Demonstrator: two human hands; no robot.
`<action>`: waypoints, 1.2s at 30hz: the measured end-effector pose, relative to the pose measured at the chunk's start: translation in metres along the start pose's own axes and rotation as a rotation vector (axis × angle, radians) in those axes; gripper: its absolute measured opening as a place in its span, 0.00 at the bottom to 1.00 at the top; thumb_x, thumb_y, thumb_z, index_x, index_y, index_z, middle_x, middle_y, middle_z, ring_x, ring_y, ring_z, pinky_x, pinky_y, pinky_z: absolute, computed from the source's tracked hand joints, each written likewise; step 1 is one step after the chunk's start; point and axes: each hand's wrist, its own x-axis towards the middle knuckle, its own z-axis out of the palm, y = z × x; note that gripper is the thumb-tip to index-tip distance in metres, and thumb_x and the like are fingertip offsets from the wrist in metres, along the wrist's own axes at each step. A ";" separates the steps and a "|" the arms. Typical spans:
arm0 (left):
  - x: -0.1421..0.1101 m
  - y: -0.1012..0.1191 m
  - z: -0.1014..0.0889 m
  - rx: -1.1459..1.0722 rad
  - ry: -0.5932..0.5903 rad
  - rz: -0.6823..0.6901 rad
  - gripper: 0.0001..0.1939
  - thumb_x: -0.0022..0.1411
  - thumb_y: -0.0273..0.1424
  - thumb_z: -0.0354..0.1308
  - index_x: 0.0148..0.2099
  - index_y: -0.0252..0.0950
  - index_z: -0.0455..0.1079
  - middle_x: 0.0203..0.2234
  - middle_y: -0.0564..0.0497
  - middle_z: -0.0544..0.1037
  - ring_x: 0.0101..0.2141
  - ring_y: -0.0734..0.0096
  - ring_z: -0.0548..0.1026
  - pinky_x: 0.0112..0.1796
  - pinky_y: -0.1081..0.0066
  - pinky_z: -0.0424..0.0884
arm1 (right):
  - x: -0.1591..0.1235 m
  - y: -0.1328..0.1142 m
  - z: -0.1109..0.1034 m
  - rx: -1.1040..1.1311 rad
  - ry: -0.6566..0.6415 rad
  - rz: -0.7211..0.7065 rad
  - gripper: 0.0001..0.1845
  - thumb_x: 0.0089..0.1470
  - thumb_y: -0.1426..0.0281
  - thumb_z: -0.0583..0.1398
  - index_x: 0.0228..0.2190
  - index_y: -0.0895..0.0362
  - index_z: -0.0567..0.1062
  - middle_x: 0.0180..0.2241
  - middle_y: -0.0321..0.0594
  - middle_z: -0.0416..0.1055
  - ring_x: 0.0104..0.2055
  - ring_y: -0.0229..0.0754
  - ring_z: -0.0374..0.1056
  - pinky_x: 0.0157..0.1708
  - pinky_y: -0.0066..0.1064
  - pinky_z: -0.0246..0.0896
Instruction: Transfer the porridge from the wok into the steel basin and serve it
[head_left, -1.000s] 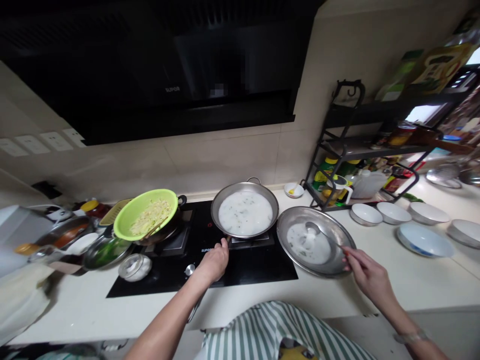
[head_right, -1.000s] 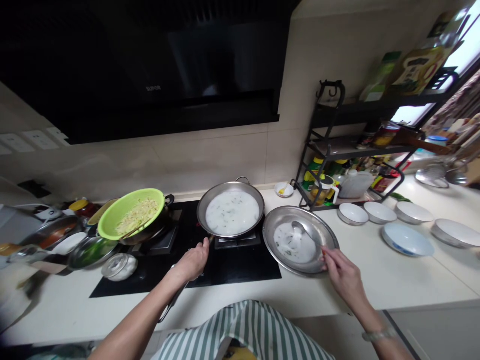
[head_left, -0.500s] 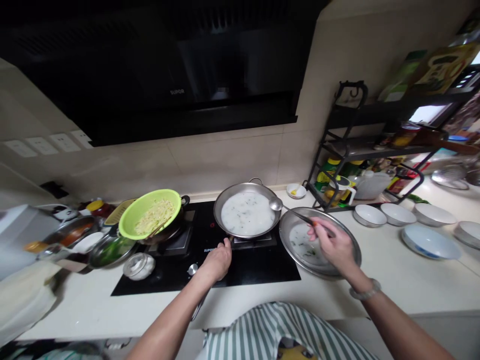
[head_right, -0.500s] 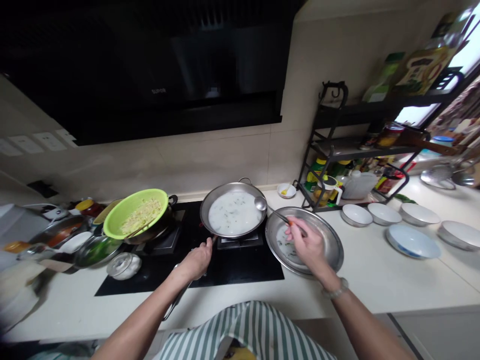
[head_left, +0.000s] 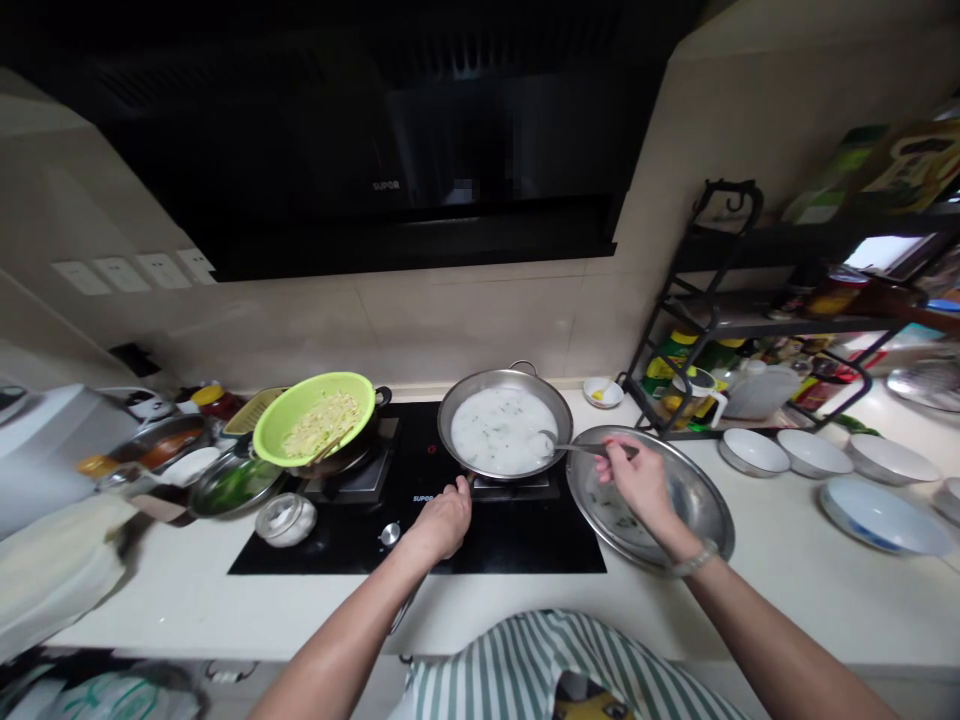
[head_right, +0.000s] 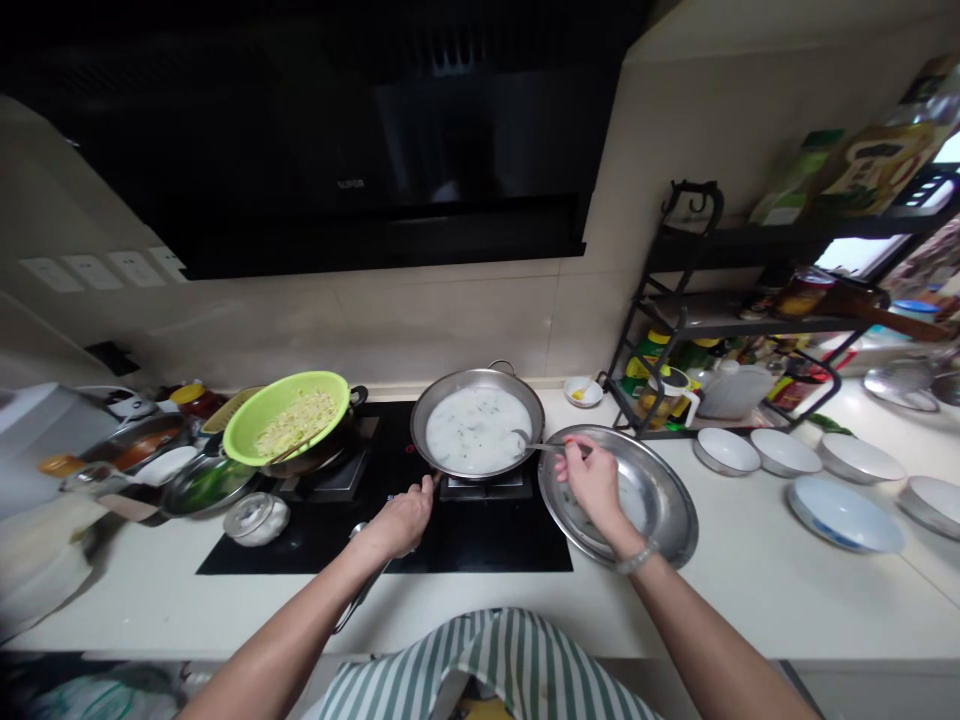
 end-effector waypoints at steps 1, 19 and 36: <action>0.000 0.000 0.000 -0.001 -0.002 -0.003 0.41 0.52 0.12 0.52 0.67 0.14 0.44 0.49 0.21 0.70 0.47 0.48 0.76 0.45 0.61 0.73 | 0.002 0.001 -0.001 0.080 0.045 0.056 0.07 0.50 0.65 0.57 0.30 0.54 0.73 0.16 0.40 0.72 0.18 0.47 0.71 0.20 0.35 0.68; 0.003 -0.002 0.005 0.004 0.002 -0.013 0.41 0.52 0.13 0.50 0.67 0.14 0.44 0.48 0.21 0.70 0.47 0.50 0.76 0.44 0.63 0.72 | -0.007 0.001 -0.011 0.438 0.138 0.213 0.03 0.41 0.71 0.61 0.24 0.54 0.74 0.16 0.40 0.73 0.20 0.44 0.71 0.18 0.30 0.66; 0.004 -0.004 0.009 0.020 0.024 -0.006 0.39 0.53 0.13 0.50 0.67 0.17 0.45 0.47 0.24 0.71 0.44 0.51 0.77 0.44 0.63 0.72 | -0.016 0.026 -0.104 0.508 0.398 0.212 0.10 0.35 0.71 0.66 0.27 0.59 0.76 0.18 0.40 0.74 0.19 0.38 0.68 0.15 0.24 0.63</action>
